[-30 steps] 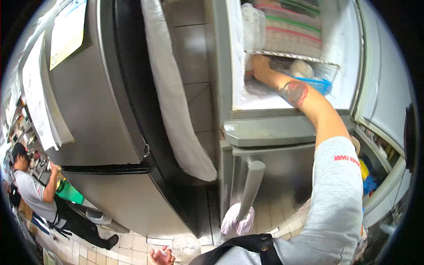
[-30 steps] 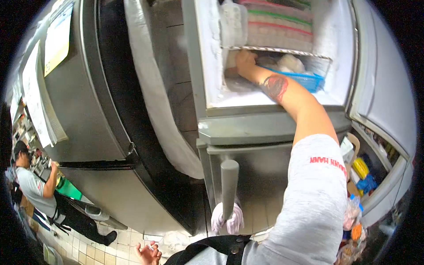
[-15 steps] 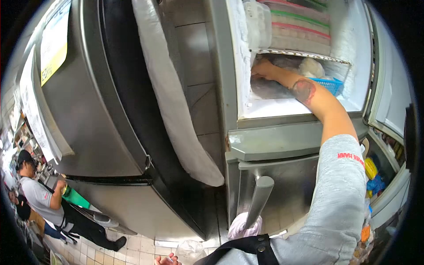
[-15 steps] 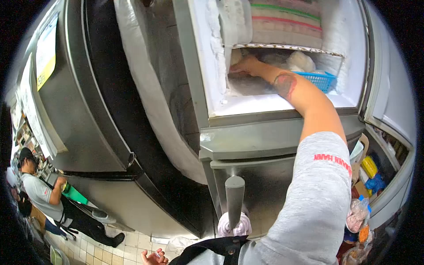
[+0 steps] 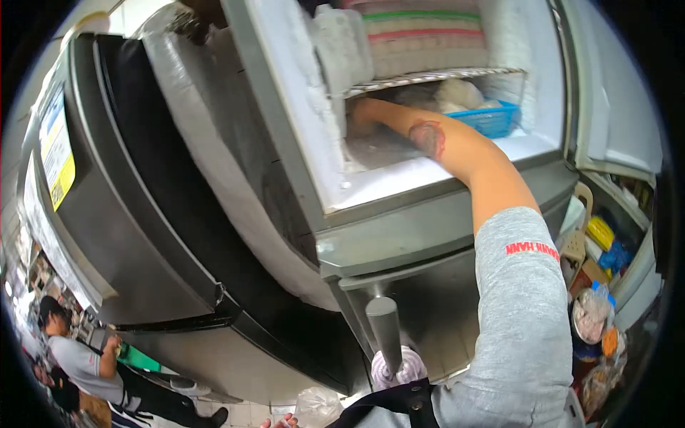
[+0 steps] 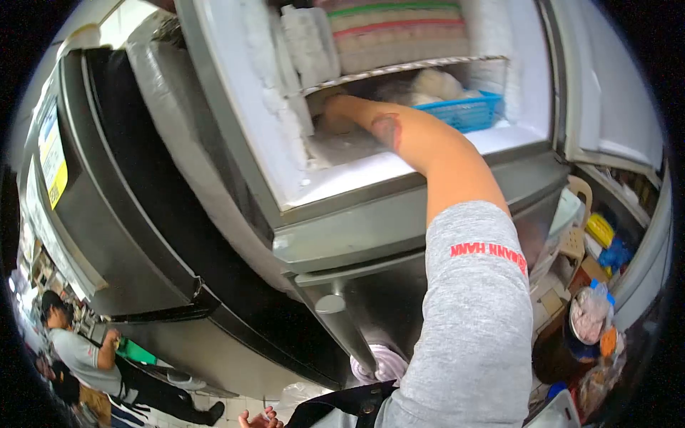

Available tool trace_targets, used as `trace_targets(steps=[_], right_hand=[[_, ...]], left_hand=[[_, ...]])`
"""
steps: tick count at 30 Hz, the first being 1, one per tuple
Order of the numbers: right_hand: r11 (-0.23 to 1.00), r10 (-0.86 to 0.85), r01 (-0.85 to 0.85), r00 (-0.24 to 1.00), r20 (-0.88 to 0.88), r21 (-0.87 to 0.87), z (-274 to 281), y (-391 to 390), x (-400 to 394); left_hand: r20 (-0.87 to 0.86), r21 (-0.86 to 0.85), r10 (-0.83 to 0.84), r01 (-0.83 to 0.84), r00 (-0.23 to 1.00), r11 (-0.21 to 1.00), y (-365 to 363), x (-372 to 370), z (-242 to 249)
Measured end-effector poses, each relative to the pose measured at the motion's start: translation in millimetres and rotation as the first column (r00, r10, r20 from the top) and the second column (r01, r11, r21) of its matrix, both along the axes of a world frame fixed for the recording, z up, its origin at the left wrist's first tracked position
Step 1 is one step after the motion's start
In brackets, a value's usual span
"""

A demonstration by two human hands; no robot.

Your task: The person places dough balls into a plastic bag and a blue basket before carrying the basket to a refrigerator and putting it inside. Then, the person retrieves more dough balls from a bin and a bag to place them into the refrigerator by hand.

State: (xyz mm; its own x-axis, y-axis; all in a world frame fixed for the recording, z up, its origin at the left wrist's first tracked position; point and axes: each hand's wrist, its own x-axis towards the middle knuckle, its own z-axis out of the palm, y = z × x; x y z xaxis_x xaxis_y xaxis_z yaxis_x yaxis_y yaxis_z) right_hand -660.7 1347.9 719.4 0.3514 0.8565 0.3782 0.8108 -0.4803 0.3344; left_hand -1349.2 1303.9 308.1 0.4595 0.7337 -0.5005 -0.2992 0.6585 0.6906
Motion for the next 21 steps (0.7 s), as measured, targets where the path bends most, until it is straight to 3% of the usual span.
trace_targets(steps=[1, 4, 6, 8, 10, 12, 14, 16, 18, 21], right_hand=[[0.997, 0.023, -0.017, 0.997, 0.07, -0.078, 0, -4, -13], [0.959, 0.121, -0.067, 0.976, 0.183, -0.276, 19, -35, -72], [0.911, 0.081, -0.012, 0.985, 0.152, -0.411, 37, -73, -141], [0.947, -0.087, 0.077, 0.996, -0.018, -0.312, 57, -141, -234], [0.999, -0.043, 0.04, 0.992, -0.122, -0.026, 67, -182, -280], [0.938, 0.129, -0.135, 0.991, 0.038, 0.32, 76, -197, -290], [0.885, 0.119, -0.186, 0.977, 0.179, 0.426, 88, -192, -280], [0.924, 0.113, -0.163, 0.981, 0.159, 0.346, 95, -180, -264], [0.952, 0.124, -0.163, 0.979, 0.163, 0.26, 98, -157, -241], [0.822, 0.231, -0.265, 0.964, 0.131, 0.504, 104, -138, -213]], left_hand=[[0.055, -0.04, -0.04, 0.043, 0.998, 0.998, 7, -2, -8], [0.003, -0.044, 0.033, -0.033, 0.999, 0.998, 18, -2, -20], [0.025, -0.031, -0.014, 0.015, 1.0, 0.999, 18, -3, -21], [0.125, -0.036, -0.105, 0.11, 0.987, 0.993, 20, -6, -30], [0.092, -0.024, -0.025, 0.027, 0.995, 0.999, 2, 15, 5], [0.105, -0.062, -0.005, 0.012, 0.994, 0.998, -8, 18, 16], [0.112, -0.09, -0.023, 0.033, 0.993, 0.995, -7, 16, 8], [0.096, -0.076, -0.035, 0.042, 0.995, 0.996, -4, 13, -6], [0.188, -0.093, -0.089, 0.108, 0.978, 0.99, -4, 4, -12], [0.196, -0.088, -0.067, 0.086, 0.978, 0.992, -12, 1, -9]])
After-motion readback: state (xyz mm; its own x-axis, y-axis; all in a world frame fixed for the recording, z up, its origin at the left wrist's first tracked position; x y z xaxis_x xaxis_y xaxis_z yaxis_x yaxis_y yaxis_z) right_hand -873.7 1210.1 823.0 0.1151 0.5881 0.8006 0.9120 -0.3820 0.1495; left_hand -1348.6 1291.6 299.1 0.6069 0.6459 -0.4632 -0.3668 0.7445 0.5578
